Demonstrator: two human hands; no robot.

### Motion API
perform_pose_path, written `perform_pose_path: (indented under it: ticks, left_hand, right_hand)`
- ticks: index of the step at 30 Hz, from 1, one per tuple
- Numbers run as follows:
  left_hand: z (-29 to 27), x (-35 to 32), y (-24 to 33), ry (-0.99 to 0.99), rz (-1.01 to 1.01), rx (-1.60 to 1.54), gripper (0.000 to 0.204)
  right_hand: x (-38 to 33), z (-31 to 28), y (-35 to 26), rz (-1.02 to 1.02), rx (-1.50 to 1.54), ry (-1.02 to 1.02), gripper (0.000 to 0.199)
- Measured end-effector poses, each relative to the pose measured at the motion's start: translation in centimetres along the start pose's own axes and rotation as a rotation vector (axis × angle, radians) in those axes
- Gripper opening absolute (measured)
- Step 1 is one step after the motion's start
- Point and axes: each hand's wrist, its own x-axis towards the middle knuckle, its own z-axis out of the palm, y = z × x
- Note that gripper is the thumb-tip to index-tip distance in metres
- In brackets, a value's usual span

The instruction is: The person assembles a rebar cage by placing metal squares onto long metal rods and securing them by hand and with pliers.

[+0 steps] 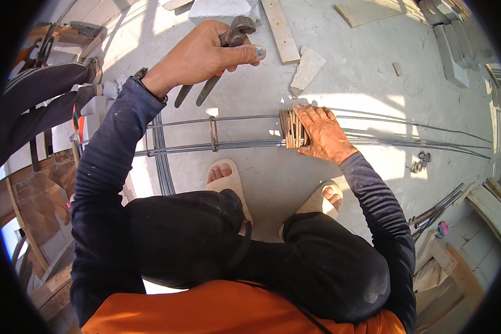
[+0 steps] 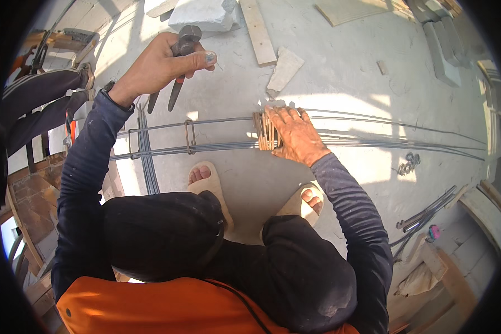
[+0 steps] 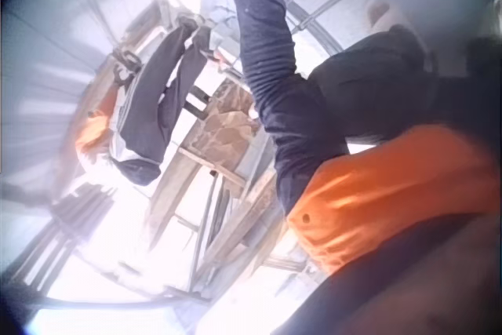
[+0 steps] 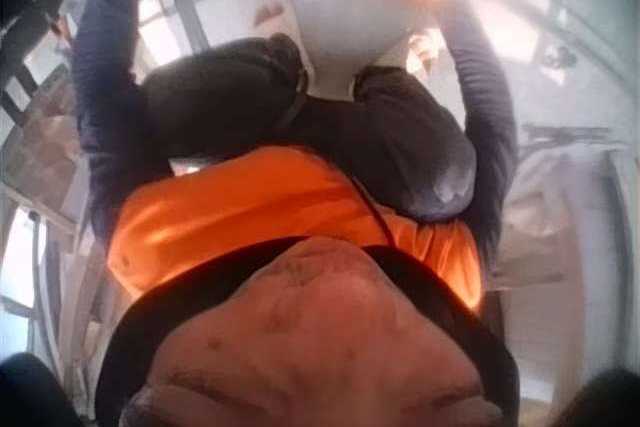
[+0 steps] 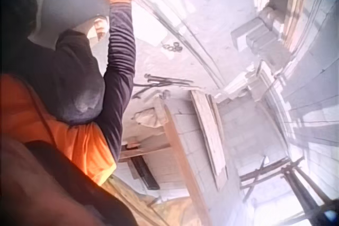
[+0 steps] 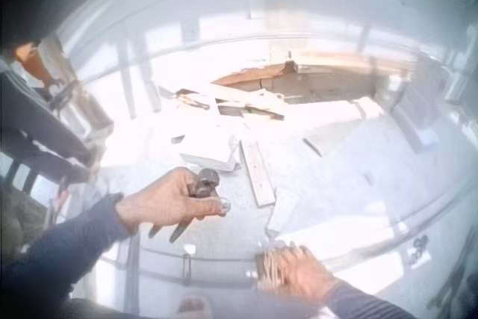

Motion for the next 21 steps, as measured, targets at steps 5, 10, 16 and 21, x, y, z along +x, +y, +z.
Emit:
perform_pose_path:
  ticks: [5, 10, 16, 21]
  left_hand:
    - [-1.2, -6.5, -4.3, -0.002, -0.173, -0.067, 0.041]
    - [-1.8, -10.3, -7.1, 0.113, -0.28, -0.171, 0.041]
    - [-1.5, -12.0, -8.6, 0.185, -0.278, -0.306, 0.038]
    - [-0.9, -12.2, -8.5, 0.187, -0.258, -0.336, 0.037]
  right_hand:
    - [-0.8, 0.8, 2.2, 0.084, -0.019, -0.039, 0.123]
    - [-5.1, 0.2, 8.3, 0.24, -0.078, -0.054, 0.121]
    - [-9.1, -1.9, 12.7, 0.465, -0.16, -0.056, 0.131]
    - [-5.6, -1.7, 4.6, 0.162, -0.082, 0.085, 0.139]
